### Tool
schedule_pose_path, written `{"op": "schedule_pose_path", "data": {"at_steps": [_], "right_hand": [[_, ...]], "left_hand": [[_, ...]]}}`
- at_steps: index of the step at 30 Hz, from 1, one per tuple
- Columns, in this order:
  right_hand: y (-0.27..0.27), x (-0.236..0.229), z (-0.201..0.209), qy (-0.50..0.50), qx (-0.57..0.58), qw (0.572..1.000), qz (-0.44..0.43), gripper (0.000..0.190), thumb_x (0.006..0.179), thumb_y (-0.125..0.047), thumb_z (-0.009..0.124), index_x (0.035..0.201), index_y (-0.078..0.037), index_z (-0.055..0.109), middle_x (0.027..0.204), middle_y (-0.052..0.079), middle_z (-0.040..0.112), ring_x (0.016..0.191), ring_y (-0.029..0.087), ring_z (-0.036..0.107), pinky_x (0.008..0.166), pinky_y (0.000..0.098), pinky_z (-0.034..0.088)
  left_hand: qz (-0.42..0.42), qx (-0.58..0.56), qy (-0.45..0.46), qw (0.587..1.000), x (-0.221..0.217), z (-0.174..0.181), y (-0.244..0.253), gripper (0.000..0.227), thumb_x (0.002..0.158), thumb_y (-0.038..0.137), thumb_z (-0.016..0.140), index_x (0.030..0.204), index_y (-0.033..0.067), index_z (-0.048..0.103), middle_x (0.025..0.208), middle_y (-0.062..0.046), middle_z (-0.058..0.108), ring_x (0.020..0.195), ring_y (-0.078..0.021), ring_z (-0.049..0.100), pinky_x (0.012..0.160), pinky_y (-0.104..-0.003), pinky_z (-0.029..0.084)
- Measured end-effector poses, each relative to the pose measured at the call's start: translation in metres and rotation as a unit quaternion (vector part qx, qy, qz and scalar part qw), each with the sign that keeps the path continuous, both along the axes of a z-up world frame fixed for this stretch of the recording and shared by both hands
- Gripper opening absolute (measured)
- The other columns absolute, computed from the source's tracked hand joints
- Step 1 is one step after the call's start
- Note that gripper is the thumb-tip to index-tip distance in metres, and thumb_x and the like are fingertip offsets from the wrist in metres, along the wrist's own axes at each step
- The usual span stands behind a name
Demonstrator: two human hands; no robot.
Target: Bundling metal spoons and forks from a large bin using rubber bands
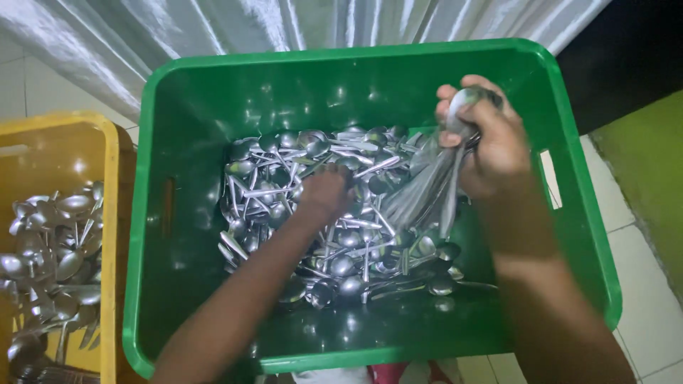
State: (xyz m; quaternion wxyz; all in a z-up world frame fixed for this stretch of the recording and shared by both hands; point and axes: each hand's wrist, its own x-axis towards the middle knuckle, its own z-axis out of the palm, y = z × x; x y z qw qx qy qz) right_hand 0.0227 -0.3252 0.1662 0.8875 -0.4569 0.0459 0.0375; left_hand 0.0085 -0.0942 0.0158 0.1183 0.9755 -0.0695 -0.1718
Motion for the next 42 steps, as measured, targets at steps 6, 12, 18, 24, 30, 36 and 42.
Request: {"op": "schedule_pose_path", "data": {"at_steps": [6, 12, 18, 24, 30, 36, 42], "right_hand": [[0.007, 0.002, 0.000, 0.016, -0.142, 0.990, 0.023, 0.047, 0.086, -0.002, 0.068, 0.131, -0.001, 0.055, 0.098, 0.012, 0.069, 0.079, 0.013, 0.068, 0.053, 0.0191, 0.052], [0.008, -0.014, 0.006, -0.089, -0.292, 0.945, 0.120, 0.036, 0.086, -0.005, 0.075, 0.118, 0.006, 0.063, 0.088, 0.019, 0.066, 0.067, 0.017, 0.065, 0.050, 0.0256, 0.055], [0.028, -0.025, 0.002, -0.120, -0.206, 0.961, 0.141, 0.031, 0.080, -0.004, 0.080, 0.105, 0.002, 0.064, 0.086, 0.016, 0.066, 0.069, 0.016, 0.066, 0.055, 0.0260, 0.055], [-0.008, 0.002, 0.005, -0.360, -0.300, 0.882, 0.041, 0.018, 0.088, 0.003, 0.063, 0.104, 0.001, 0.055, 0.102, 0.023, 0.068, 0.089, 0.029, 0.072, 0.071, 0.0378, 0.060], [-0.014, -0.002, 0.007, -0.054, 0.046, 0.995, 0.064, 0.034, 0.090, -0.007, 0.051, 0.124, -0.008, 0.050, 0.098, 0.019, 0.065, 0.077, 0.022, 0.067, 0.066, 0.0380, 0.063], [-0.012, -0.002, 0.009, -0.085, 0.050, 0.993, 0.065, 0.025, 0.099, -0.003, 0.055, 0.124, -0.003, 0.052, 0.101, 0.014, 0.061, 0.075, 0.016, 0.058, 0.054, 0.0251, 0.048], [-0.006, 0.004, 0.003, -0.038, -0.050, 0.998, 0.022, 0.031, 0.095, -0.008, 0.070, 0.124, -0.004, 0.059, 0.100, 0.015, 0.067, 0.072, 0.015, 0.064, 0.049, 0.0242, 0.050]], "left_hand": [[0.004, -0.061, 0.038, 0.997, 0.019, 0.007, -0.002, 0.031, 0.095, 0.030, 0.055, 0.100, 0.0078, 0.076, 0.095, -0.014, 0.078, 0.099, -0.0382, 0.074, 0.087, -0.054, 0.058], [-0.069, -0.246, -0.042, 0.966, 0.005, 0.154, 0.028, 0.022, 0.095, 0.024, 0.060, 0.097, 0.0068, 0.073, 0.084, -0.020, 0.074, 0.082, -0.0453, 0.069, 0.078, -0.054, 0.053], [-0.088, -0.421, -0.038, 0.902, 0.009, 0.177, 0.002, 0.013, 0.091, 0.018, 0.067, 0.095, 0.0070, 0.071, 0.072, -0.012, 0.071, 0.058, -0.0215, 0.062, 0.060, -0.033, 0.051], [0.033, -0.430, 0.082, 0.898, 0.043, 0.046, -0.016, 0.054, 0.099, 0.052, 0.046, 0.105, 0.0045, 0.071, 0.089, -0.018, 0.072, 0.079, -0.0280, 0.062, 0.070, -0.037, 0.046], [-0.013, 0.027, 0.077, 0.997, 0.015, -0.067, -0.051, 0.031, 0.087, 0.035, 0.063, 0.100, 0.0114, 0.078, 0.097, -0.012, 0.077, 0.092, -0.0363, 0.075, 0.077, -0.061, 0.053], [0.013, 0.038, -0.047, 0.998, 0.026, -0.053, 0.005, 0.025, 0.082, 0.027, 0.067, 0.087, 0.0042, 0.076, 0.088, -0.020, 0.074, 0.075, -0.0405, 0.072, 0.069, -0.052, 0.057], [0.012, 0.102, -0.122, 0.987, -0.002, 0.098, 0.072, 0.020, 0.091, 0.029, 0.062, 0.101, 0.0169, 0.073, 0.091, -0.020, 0.075, 0.079, -0.0444, 0.071, 0.070, -0.057, 0.055]]}}
